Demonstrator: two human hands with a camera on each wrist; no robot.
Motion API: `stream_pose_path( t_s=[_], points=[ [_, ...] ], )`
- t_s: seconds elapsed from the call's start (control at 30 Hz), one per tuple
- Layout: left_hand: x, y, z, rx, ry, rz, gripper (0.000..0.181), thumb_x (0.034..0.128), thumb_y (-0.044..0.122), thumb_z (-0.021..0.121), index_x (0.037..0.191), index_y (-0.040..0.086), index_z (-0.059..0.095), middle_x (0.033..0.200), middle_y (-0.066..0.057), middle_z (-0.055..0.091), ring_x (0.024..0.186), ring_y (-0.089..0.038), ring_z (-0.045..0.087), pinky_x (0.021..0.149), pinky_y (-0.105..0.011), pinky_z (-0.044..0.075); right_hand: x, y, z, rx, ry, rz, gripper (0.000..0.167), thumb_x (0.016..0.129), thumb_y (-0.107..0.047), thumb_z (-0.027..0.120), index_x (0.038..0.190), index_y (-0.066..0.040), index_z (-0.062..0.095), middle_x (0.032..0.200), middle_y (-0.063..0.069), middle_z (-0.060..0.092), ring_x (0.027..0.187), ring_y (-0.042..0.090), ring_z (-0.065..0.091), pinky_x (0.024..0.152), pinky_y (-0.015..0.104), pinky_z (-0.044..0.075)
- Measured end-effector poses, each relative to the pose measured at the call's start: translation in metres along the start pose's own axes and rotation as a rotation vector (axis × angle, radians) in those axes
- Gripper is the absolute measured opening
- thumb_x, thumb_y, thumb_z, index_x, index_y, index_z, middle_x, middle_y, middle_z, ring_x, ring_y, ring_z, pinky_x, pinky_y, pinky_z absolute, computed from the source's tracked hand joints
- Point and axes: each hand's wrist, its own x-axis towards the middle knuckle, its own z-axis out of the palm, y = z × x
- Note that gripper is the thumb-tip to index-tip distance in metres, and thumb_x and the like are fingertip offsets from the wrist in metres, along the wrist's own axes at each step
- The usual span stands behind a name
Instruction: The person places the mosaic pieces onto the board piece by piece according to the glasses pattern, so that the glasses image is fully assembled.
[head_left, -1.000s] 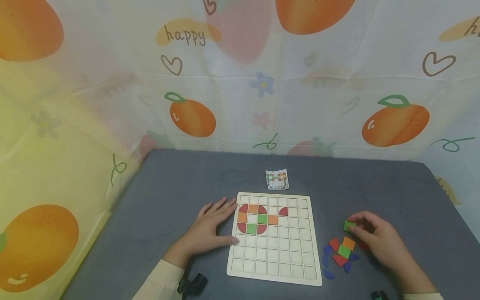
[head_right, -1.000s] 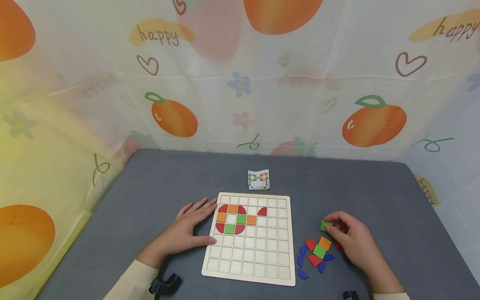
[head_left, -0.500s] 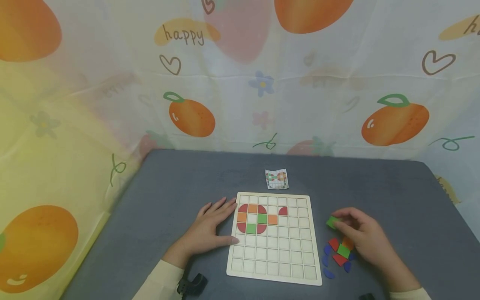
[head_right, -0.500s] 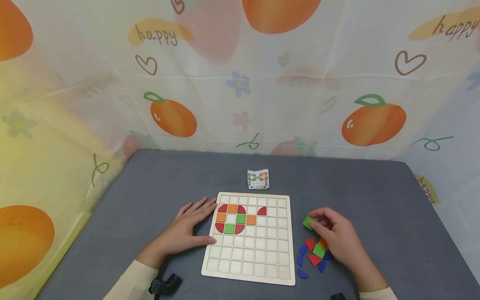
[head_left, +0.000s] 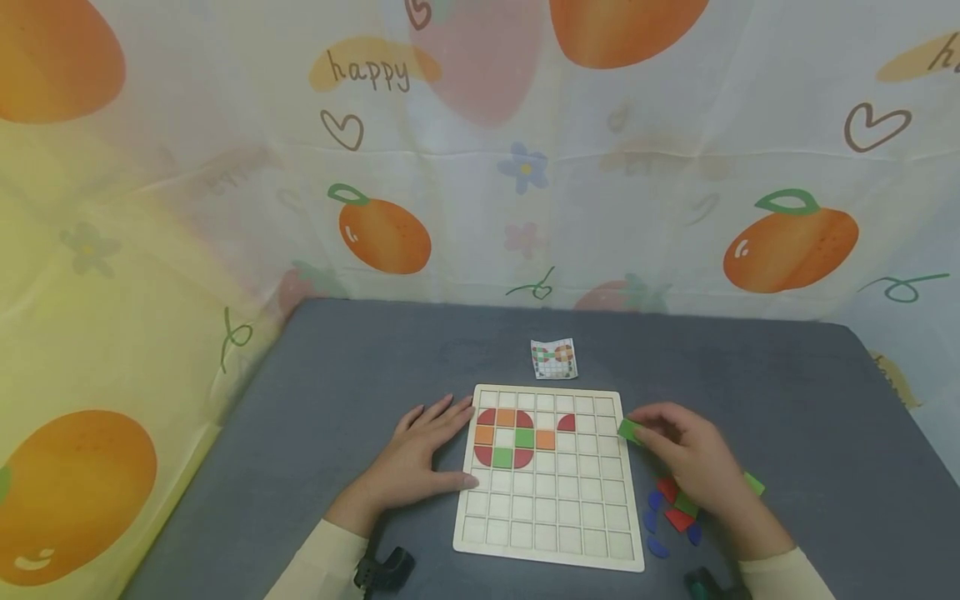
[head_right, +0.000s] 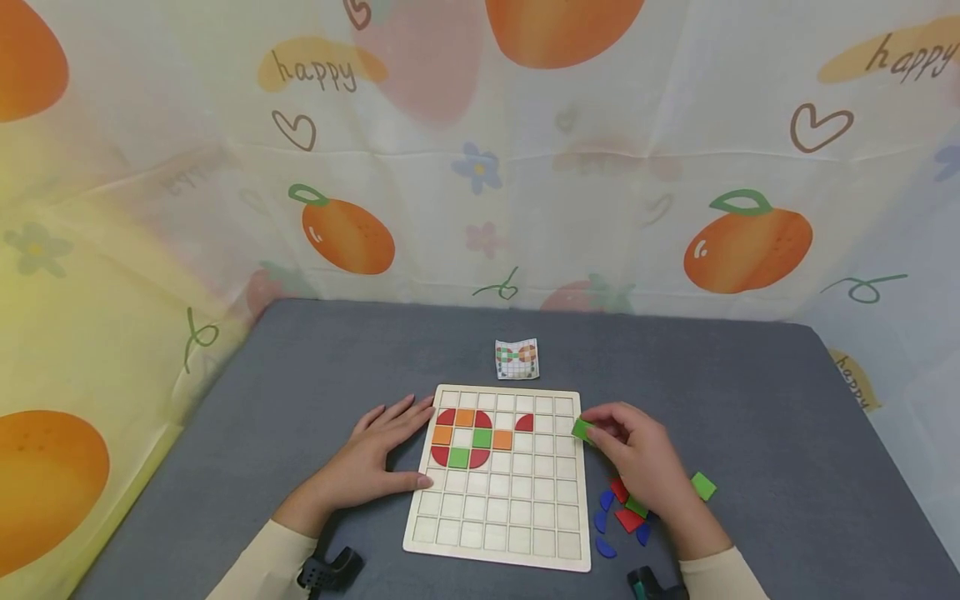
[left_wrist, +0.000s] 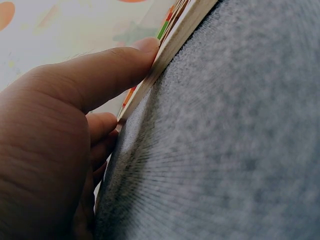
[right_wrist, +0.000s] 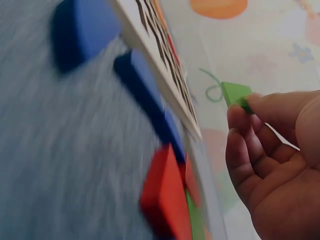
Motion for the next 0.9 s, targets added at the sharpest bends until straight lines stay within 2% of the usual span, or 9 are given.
stream_pose_path(
  t_s=[0.23, 0.47, 0.67, 0.9],
  points=[
    [0.001, 0.0, 0.0, 0.002, -0.008, -0.007, 0.101, 0.0908, 0.063, 0.082, 0.17, 0.016, 0.041, 0.176, 0.007, 0.031, 0.164, -0.027, 0.019, 0.125, -0.066, 0.008, 0.016, -0.011, 0.017, 0.023, -0.025, 0.052, 0.013, 0.104, -0.017, 0.078, 0.115, -0.01, 0.078, 0.101, -0.002, 0.073, 0.088, 0.019, 0.066, 0.077, 0.036, 0.053],
    [0.0, 0.0, 0.0, -0.002, -0.013, -0.011, 0.101, 0.0909, 0.063, 0.081, 0.171, 0.017, 0.04, 0.176, 0.009, 0.03, 0.164, -0.026, 0.018, 0.125, -0.067, 0.007, 0.028, -0.014, 0.031, 0.017, -0.044, 0.058, 0.01, 0.107, -0.013, 0.074, 0.115, -0.009, 0.079, 0.107, 0.001, 0.075, 0.092, 0.021, 0.065, 0.082, 0.042, 0.054],
    [0.0, 0.001, 0.0, -0.005, -0.013, -0.012, 0.101, 0.0909, 0.062, 0.082, 0.171, 0.017, 0.04, 0.176, 0.009, 0.03, 0.164, -0.026, 0.018, 0.125, -0.066, 0.007, 0.031, -0.011, 0.037, -0.017, -0.061, 0.065, 0.011, 0.106, -0.011, 0.074, 0.115, -0.011, 0.081, 0.111, 0.002, 0.075, 0.097, 0.022, 0.066, 0.086, 0.046, 0.054],
    [0.0, 0.001, -0.001, -0.006, -0.006, 0.002, 0.1, 0.0912, 0.062, 0.082, 0.17, 0.016, 0.041, 0.175, 0.009, 0.031, 0.164, -0.026, 0.018, 0.125, -0.067, 0.007, 0.029, -0.01, 0.039, 0.011, -0.083, 0.047, 0.016, 0.106, -0.008, 0.073, 0.119, -0.009, 0.082, 0.119, 0.006, 0.072, 0.099, 0.021, 0.067, 0.085, 0.044, 0.055]
  ],
)
